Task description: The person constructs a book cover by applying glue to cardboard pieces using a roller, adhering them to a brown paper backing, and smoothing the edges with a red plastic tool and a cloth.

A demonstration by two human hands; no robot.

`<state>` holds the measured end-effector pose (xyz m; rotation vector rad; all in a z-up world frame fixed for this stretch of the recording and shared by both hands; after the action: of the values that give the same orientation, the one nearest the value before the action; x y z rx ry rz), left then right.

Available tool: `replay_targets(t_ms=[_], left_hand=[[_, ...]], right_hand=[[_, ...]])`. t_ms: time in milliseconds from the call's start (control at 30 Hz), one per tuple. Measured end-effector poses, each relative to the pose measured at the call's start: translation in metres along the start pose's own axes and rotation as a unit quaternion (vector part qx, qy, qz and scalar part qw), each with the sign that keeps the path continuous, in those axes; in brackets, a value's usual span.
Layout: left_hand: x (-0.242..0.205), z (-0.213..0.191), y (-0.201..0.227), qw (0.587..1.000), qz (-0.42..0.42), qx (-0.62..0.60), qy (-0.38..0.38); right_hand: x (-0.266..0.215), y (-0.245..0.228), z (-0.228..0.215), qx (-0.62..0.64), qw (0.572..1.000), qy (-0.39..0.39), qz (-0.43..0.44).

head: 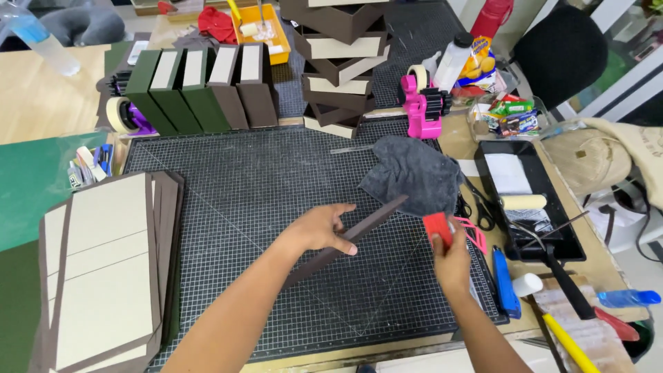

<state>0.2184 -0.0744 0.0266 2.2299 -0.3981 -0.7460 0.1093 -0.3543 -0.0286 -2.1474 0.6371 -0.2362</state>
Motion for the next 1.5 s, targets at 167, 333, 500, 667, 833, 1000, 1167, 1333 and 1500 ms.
replay_targets(t_ms=[167, 333, 500, 667, 833, 1000, 1167, 1333, 1500], left_hand=[[0.003, 0.001, -0.001, 1.0, 0.011, 0.017, -0.013], [0.003, -0.004, -0.003, 1.0, 0.009, 0.022, -0.018], [-0.004, -0.01, 0.001, 1.0, 0.01, 0.024, -0.018], [0.003, 0.007, -0.02, 1.0, 0.012, 0.026, -0.011], [-0.06, -0.028, -0.028, 0.994, -0.038, 0.097, -0.034], [-0.105, -0.039, -0.043, 0.997, -0.064, 0.049, -0.004], [-0.113, -0.035, -0.065, 0.999, -0.049, 0.007, 0.01], [-0.14, -0.034, -0.078, 0.998, -0.041, -0.047, 0.026], [-0.13, -0.018, -0.091, 0.997, 0.002, -0.077, 0.025]], right_hand=[[-0.046, -0.064, 0.023, 0.03, 0.934, 0.051, -0.351], [0.009, -0.048, 0.03, -0.118, 0.894, 0.066, -0.427], [0.075, -0.017, 0.005, -0.248, 0.91, 0.173, -0.284], [-0.025, -0.065, 0.038, -0.149, 0.919, 0.115, -0.346], [-0.022, -0.067, 0.041, -0.167, 0.92, 0.091, -0.342], [-0.091, -0.101, 0.072, -0.107, 0.933, 0.015, -0.343], [-0.135, -0.119, 0.099, -0.15, 0.915, -0.035, -0.373], [-0.129, -0.12, 0.079, -0.17, 0.924, -0.015, -0.341], [-0.183, -0.144, 0.097, -0.158, 0.923, -0.1, -0.337]])
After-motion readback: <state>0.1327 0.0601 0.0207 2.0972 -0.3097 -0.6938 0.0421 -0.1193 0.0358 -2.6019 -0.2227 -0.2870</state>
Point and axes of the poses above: each hand's wrist, its own x-axis towards the middle knuckle, its own z-axis out of the palm, y = z × x, the point moved 1 cm from there along x, towards the middle knuckle, and after that the axes turned 6 degrees about -z, right-handed, at the moved point
